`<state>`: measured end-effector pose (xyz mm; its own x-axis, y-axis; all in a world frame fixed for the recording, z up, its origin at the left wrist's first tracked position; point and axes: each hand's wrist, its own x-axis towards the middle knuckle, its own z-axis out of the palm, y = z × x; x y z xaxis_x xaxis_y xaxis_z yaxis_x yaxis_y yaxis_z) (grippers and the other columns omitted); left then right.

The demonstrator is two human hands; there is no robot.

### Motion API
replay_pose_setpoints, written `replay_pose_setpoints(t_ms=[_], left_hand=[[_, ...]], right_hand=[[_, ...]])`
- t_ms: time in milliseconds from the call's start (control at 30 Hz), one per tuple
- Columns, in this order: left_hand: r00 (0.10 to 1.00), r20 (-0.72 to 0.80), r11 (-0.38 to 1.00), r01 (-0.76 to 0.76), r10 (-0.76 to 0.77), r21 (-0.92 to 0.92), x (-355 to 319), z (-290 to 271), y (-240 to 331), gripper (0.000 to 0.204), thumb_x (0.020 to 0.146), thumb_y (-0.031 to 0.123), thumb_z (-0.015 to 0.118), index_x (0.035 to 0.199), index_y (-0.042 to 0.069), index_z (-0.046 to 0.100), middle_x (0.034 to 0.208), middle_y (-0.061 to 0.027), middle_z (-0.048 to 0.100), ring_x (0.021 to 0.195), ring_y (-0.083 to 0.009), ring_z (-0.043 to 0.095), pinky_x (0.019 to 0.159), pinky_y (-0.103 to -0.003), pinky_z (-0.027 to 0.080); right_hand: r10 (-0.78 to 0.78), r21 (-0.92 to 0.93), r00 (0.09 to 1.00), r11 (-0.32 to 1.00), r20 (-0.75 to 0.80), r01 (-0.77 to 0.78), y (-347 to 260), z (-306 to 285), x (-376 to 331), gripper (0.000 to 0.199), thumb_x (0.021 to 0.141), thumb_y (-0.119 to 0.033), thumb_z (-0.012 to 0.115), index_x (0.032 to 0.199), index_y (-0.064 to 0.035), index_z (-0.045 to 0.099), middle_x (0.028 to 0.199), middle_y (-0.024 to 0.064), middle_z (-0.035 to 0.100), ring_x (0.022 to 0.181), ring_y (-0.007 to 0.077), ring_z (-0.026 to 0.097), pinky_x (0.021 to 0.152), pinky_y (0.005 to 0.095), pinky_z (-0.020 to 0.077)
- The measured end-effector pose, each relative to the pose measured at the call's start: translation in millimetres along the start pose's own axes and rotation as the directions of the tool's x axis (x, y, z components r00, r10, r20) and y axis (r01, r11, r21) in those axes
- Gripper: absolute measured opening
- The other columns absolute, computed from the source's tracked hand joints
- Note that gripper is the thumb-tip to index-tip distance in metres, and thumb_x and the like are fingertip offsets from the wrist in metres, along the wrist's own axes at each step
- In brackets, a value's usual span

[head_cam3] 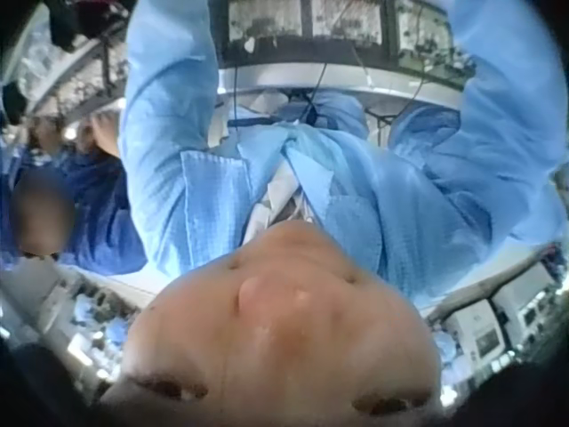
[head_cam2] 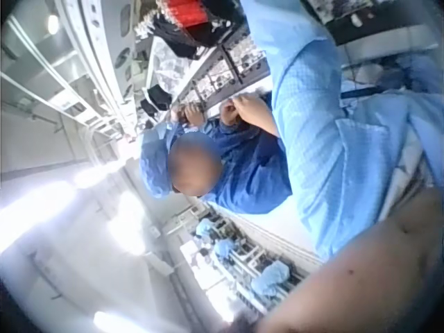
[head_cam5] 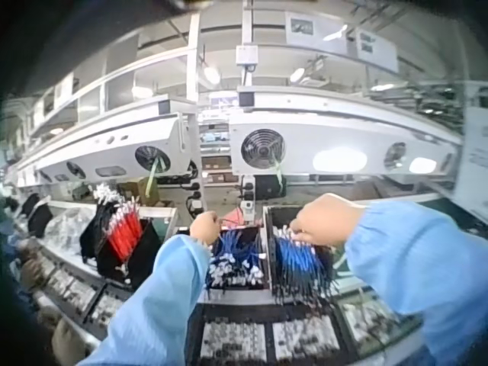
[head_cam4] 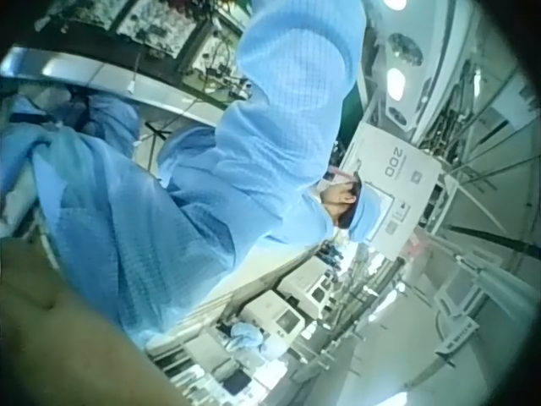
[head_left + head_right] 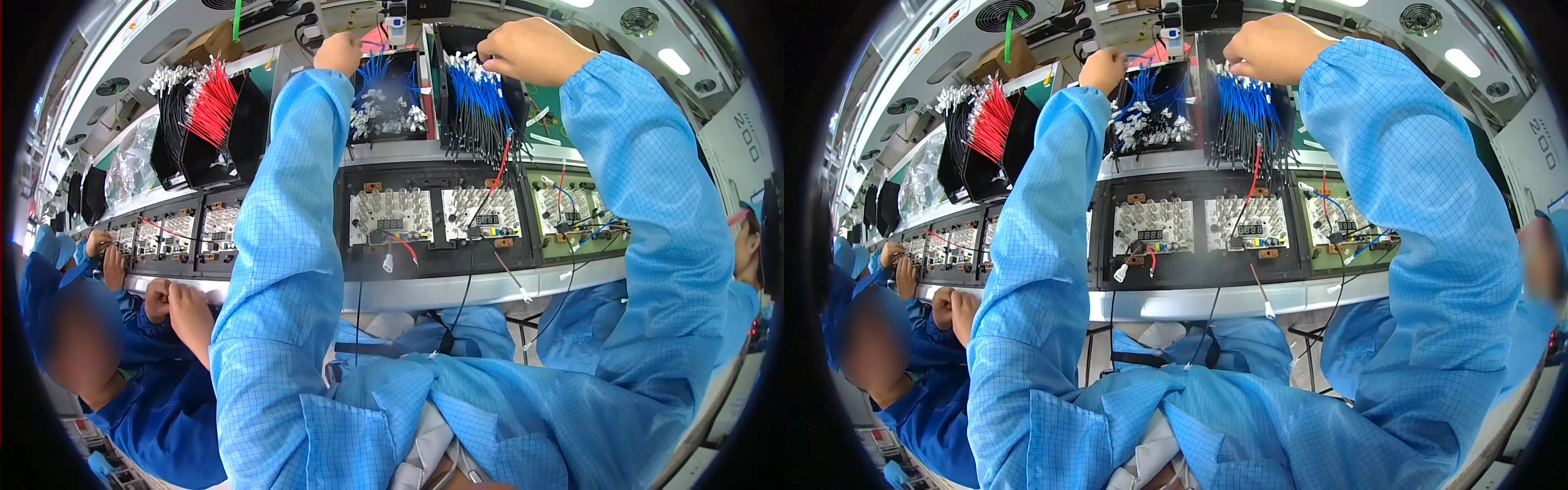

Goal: Connecting various colored wire harnesses and connectors to printed circuit boards on an assembly line.

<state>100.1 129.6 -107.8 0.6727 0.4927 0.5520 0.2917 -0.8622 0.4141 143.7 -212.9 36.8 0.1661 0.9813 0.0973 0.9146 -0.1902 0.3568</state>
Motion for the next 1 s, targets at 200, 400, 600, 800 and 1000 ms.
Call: replay_pose_setpoints(t_ms=[200, 400, 600, 800, 1000], left_hand=[[0.795, 0.577, 0.886, -0.391, 0.189, 0.249, 20, 6, -4, 0.028, 0.090, 0.024, 0.052, 0.090, 0.004, 0.070, 0.088, -0.0141, 0.070, 0.082, -0.0266, 0.068, 0.075, -0.038, 0.052], [0.997, 0.076, 0.967, 0.049, -0.031, -0.250, 25, -16, 21, 0.030, 0.092, 0.026, 0.047, 0.099, 0.003, 0.065, 0.090, -0.0154, 0.069, 0.082, -0.0294, 0.067, 0.073, -0.041, 0.052], [0.975, -0.039, 0.953, -0.222, 0.218, -0.205, 32, -46, 36, 0.027, 0.094, 0.025, 0.047, 0.094, 0.004, 0.063, 0.072, -0.0099, 0.063, 0.066, -0.0238, 0.059, 0.063, -0.037, 0.046], [0.848, -0.189, 0.309, -0.376, 0.496, -0.874, 27, -82, 41, 0.016, 0.095, 0.017, 0.053, 0.089, 0.002, 0.057, 0.067, -0.0053, 0.058, 0.052, -0.0139, 0.055, 0.049, -0.028, 0.044], [0.954, -0.030, 0.531, -0.193, 0.300, -0.825, -31, -132, 139, 0.013, 0.099, 0.015, 0.046, 0.098, 0.004, 0.052, 0.070, -0.0057, 0.059, 0.050, -0.0108, 0.053, 0.044, -0.024, 0.041]], right_hand=[[-0.058, -0.075, 0.994, 0.996, -0.088, 0.051, 1, 1, -2, 0.021, 0.090, -0.028, 0.058, 0.094, -0.0089, 0.066, 0.081, 0.0113, 0.065, 0.084, 0.0304, 0.064, 0.075, 0.0438, 0.0499], [-0.011, -0.066, 0.999, 0.998, -0.032, 0.009, 6, 1, -10, 0.020, 0.090, -0.027, 0.058, 0.093, -0.0092, 0.066, 0.084, 0.0111, 0.066, 0.086, 0.0297, 0.064, 0.077, 0.0442, 0.0492], [0.034, -0.025, 0.999, 0.999, -0.022, -0.034, 8, 1, -2, 0.021, 0.091, -0.027, 0.055, 0.096, -0.0097, 0.065, 0.085, 0.0111, 0.066, 0.087, 0.0306, 0.063, 0.078, 0.0437, 0.0493], [0.226, 0.664, 0.959, 0.745, -0.171, -0.057, -1, -1, 26, 0.048, 0.092, -0.042, 0.055, 0.113, 0.0009, 0.061, 0.081, 0.0096, 0.067, 0.072, 0.0177, 0.064, 0.067, 0.0321, 0.0507], [0.377, 0.810, 0.902, 0.584, -0.210, -0.056, 5, -7, 7, 0.050, 0.089, -0.054, 0.057, 0.099, -0.0063, 0.066, 0.074, -0.0007, 0.058, 0.064, 0.0092, 0.049, 0.057, 0.0265, 0.0424]])
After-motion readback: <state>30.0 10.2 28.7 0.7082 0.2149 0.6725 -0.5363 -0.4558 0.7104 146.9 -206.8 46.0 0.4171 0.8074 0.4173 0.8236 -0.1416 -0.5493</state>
